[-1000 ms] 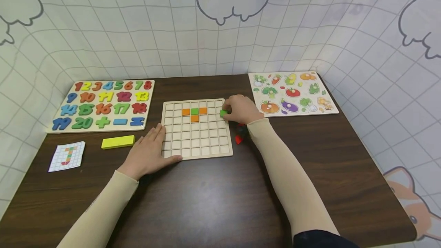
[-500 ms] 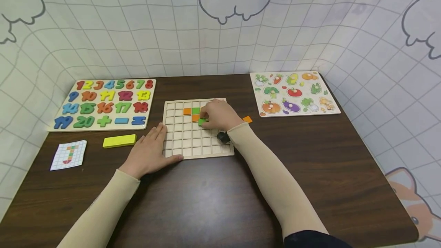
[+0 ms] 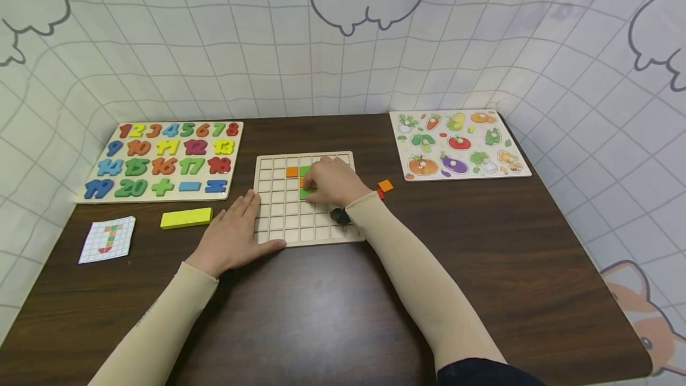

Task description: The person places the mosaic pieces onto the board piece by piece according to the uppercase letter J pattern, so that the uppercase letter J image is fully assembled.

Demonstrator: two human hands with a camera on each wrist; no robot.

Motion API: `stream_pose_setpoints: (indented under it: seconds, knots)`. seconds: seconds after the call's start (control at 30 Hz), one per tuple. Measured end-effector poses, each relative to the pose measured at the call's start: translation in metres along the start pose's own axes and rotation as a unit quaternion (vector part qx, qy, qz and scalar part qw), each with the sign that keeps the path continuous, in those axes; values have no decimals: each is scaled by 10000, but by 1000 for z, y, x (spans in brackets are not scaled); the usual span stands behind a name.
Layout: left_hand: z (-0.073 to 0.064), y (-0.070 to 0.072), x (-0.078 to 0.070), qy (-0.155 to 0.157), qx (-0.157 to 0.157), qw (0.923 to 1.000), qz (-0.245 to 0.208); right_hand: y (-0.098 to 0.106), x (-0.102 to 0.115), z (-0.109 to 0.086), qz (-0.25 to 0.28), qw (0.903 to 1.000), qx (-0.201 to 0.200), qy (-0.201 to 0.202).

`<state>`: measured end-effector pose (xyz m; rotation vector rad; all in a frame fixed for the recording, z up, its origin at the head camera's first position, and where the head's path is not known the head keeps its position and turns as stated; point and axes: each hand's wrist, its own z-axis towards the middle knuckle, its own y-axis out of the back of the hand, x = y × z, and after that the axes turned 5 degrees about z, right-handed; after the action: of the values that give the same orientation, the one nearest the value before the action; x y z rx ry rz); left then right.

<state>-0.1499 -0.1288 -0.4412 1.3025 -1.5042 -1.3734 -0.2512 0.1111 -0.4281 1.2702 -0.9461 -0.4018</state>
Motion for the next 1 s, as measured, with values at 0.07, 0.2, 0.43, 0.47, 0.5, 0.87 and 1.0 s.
stream_pose_setpoints:
  seconds: [0.07,0.2,0.43,0.47,0.5,0.87,1.0]
  knots:
    - [0,0,0,-2,-2,10000,1,1,1,0,20,10000,8,-19]
    - [0,0,-1,-12,7,10000,-18,2,-1,-2,33,10000,10,-13]
    - [-1,0,-1,-11,7,10000,-45,12,-18,-14,264,9988,-175,-379]
    - [-1,0,-1,-4,12,10000,-46,13,-22,-16,285,9982,-210,-483]
    - [-1,0,-1,1,17,10000,-38,15,-27,-19,268,9977,-235,-572]
    - [-1,4,1,34,38,10000,-81,28,-70,-55,1,9956,-326,-882]
    - [0,4,1,36,82,9999,-84,33,-81,-66,-144,9947,-353,-959]
